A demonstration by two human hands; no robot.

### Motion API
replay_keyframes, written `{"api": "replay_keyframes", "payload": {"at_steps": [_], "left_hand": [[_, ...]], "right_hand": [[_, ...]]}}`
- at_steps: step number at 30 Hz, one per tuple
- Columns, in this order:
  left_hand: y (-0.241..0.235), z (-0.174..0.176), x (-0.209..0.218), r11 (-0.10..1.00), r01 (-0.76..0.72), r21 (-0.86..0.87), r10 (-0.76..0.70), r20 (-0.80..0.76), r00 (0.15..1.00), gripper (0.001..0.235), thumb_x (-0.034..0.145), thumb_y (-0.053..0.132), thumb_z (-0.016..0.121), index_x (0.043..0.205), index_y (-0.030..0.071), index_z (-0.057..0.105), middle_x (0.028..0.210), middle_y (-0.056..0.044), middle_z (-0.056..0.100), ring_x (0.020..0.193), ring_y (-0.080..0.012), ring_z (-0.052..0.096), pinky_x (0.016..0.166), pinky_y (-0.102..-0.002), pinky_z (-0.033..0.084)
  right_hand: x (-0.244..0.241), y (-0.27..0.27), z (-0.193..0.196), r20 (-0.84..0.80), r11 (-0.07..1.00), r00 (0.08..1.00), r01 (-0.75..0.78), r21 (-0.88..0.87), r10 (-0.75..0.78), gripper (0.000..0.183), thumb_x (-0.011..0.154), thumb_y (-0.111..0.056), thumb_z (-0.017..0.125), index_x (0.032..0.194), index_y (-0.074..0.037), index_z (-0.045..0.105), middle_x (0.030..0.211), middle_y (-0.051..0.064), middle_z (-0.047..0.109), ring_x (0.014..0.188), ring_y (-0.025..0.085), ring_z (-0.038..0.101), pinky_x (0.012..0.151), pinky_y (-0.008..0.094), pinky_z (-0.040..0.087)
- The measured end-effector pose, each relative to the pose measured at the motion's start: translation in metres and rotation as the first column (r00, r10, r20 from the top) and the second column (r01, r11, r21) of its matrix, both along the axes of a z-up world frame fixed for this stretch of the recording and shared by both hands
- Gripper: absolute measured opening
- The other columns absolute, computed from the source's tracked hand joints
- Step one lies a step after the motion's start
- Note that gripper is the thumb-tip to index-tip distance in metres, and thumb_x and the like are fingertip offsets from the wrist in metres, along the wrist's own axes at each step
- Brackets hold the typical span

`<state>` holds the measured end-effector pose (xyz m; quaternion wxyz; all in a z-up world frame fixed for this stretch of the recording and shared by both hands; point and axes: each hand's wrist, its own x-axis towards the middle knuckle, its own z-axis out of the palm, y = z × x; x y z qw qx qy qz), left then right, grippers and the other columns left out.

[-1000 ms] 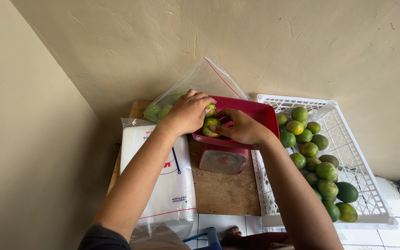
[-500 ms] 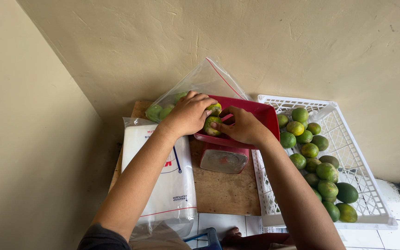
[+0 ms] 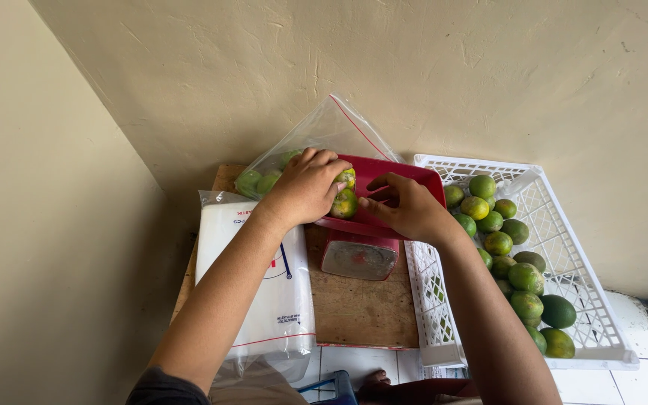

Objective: The person picks limes from a white crate, places them into a red weighing tray, and then transfers them into a clear plastic bag. The person repeats this process, handling the limes one by one.

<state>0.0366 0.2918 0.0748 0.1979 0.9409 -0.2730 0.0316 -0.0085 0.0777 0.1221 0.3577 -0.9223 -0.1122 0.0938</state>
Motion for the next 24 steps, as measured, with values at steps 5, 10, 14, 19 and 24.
{"api": "replay_keyframes", "payload": {"at_steps": [5, 10, 14, 19, 24], "left_hand": [[-0.026, 0.020, -0.022, 0.998, 0.063, -0.010, -0.063, 0.060, 0.996, 0.037, 0.105, 0.027, 0.053, 0.140, 0.015, 0.058, 0.140, -0.014, 0.053, 0.138, -0.0339, 0.042, 0.113, -0.061, 0.035], [-0.060, 0.044, -0.048, 0.985, 0.168, -0.026, -0.163, 0.150, 0.975, 0.037, 0.105, 0.025, 0.052, 0.138, 0.012, 0.059, 0.139, -0.016, 0.052, 0.137, -0.0353, 0.043, 0.113, -0.058, 0.035], [-0.100, 0.060, -0.068, 0.947, 0.301, -0.110, -0.270, 0.232, 0.934, 0.039, 0.104, 0.019, 0.054, 0.141, 0.008, 0.057, 0.138, -0.021, 0.053, 0.135, -0.0390, 0.047, 0.112, -0.056, 0.037], [-0.165, 0.055, -0.084, 0.859, 0.465, -0.213, -0.412, 0.253, 0.876, 0.041, 0.102, 0.008, 0.050, 0.143, 0.006, 0.055, 0.138, -0.024, 0.054, 0.134, -0.0409, 0.052, 0.111, -0.053, 0.042], [-0.245, -0.007, -0.070, 0.842, 0.499, -0.203, -0.531, -0.148, 0.835, 0.060, 0.095, 0.003, 0.039, 0.154, 0.008, 0.038, 0.141, -0.020, 0.051, 0.134, -0.0381, 0.054, 0.106, -0.053, 0.050]], "right_hand": [[-0.018, -0.029, 0.007, 0.064, 0.995, 0.998, 0.004, 0.095, -0.010, 0.044, 0.096, -0.033, 0.071, 0.128, -0.003, 0.067, 0.111, 0.024, 0.077, 0.107, 0.040, 0.075, 0.088, 0.050, 0.059], [-0.037, -0.087, 0.004, 0.090, 0.967, 0.990, 0.083, 0.243, -0.108, 0.039, 0.094, -0.026, 0.073, 0.124, -0.002, 0.068, 0.108, 0.022, 0.077, 0.105, 0.032, 0.074, 0.088, 0.047, 0.059], [-0.046, -0.148, -0.016, 0.175, 0.931, 0.946, 0.214, 0.297, -0.273, 0.038, 0.098, -0.034, 0.072, 0.120, -0.004, 0.069, 0.106, 0.015, 0.076, 0.101, 0.024, 0.074, 0.082, 0.041, 0.060], [-0.050, -0.208, -0.048, 0.196, 0.893, 0.887, 0.364, 0.264, -0.419, 0.041, 0.101, -0.041, 0.072, 0.117, -0.003, 0.069, 0.102, 0.015, 0.075, 0.101, 0.025, 0.072, 0.083, 0.043, 0.058], [-0.036, -0.269, -0.129, 0.136, 0.846, 0.836, 0.533, 0.029, -0.531, 0.051, 0.091, -0.059, 0.075, 0.117, -0.015, 0.074, 0.105, 0.011, 0.078, 0.110, 0.033, 0.071, 0.095, 0.050, 0.054]]}}
